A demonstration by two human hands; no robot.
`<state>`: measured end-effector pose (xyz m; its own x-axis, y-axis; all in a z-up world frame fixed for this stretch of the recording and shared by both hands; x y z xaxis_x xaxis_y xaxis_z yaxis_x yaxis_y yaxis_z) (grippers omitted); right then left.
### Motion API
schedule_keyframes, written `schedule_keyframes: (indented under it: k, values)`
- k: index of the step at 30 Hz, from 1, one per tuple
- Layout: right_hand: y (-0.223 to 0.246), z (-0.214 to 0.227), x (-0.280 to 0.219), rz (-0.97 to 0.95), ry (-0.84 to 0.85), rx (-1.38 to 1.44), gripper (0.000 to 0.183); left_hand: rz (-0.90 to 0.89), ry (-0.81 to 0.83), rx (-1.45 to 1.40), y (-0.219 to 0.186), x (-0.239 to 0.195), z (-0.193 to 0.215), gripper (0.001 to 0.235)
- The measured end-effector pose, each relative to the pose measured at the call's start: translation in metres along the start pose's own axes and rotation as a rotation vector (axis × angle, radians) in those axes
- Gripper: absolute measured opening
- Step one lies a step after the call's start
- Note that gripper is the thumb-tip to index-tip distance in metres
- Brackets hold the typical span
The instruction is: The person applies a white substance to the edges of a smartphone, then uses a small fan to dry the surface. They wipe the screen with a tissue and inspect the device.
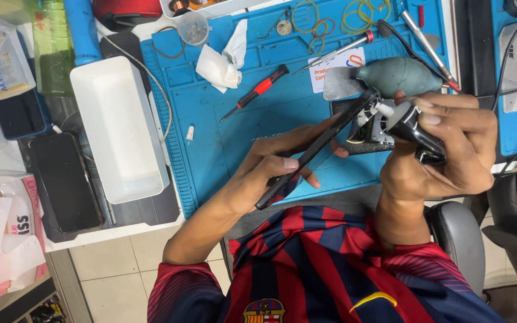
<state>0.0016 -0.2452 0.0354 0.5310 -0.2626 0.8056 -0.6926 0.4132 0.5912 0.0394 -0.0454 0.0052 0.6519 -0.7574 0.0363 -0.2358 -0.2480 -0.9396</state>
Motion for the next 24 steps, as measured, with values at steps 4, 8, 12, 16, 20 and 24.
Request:
schedule_keyframes:
  k: [4, 8, 12, 16, 20, 24]
  values:
    - [-0.0017, 0.0001, 0.0005, 0.004, -0.002, 0.008, 0.018, -0.011, -0.001, 0.000, 0.0002, 0.0004, 0.0003, 0.074]
    - [-0.0021, 0.0012, -0.0002, -0.005, -0.002, 0.010, 0.019, -0.017, 0.004, -0.005, 0.0014, 0.0001, 0.0002, 0.074]
    - [-0.0021, 0.0022, -0.0004, -0.008, -0.007, 0.012, 0.021, -0.017, 0.009, -0.018, 0.0015, -0.0003, 0.0004, 0.074]
    - [-0.0035, 0.0011, 0.0001, -0.007, -0.013, 0.006, 0.022, -0.018, 0.005, -0.003, 0.0011, 0.0001, 0.0009, 0.074]
    - [-0.0038, 0.0030, -0.0002, -0.010, -0.014, -0.001, 0.023, -0.010, 0.006, -0.008, 0.0019, 0.0005, 0.0001, 0.074]
    - [-0.0044, 0.0022, -0.0005, -0.012, -0.011, -0.028, 0.023, -0.001, -0.001, -0.013, 0.0018, 0.0005, 0.0004, 0.074]
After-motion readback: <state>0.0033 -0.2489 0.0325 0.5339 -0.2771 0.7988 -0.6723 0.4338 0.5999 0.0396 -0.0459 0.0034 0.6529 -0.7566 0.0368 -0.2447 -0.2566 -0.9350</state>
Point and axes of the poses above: each hand's wrist, its own x-axis towards the middle knuckle, its own z-axis out of the back of the hand, y = z × x, the point moved 6 cm from there along x, towards the middle knuckle, and after that the axes turned 9 degrees about x, right-handed, at the moved point
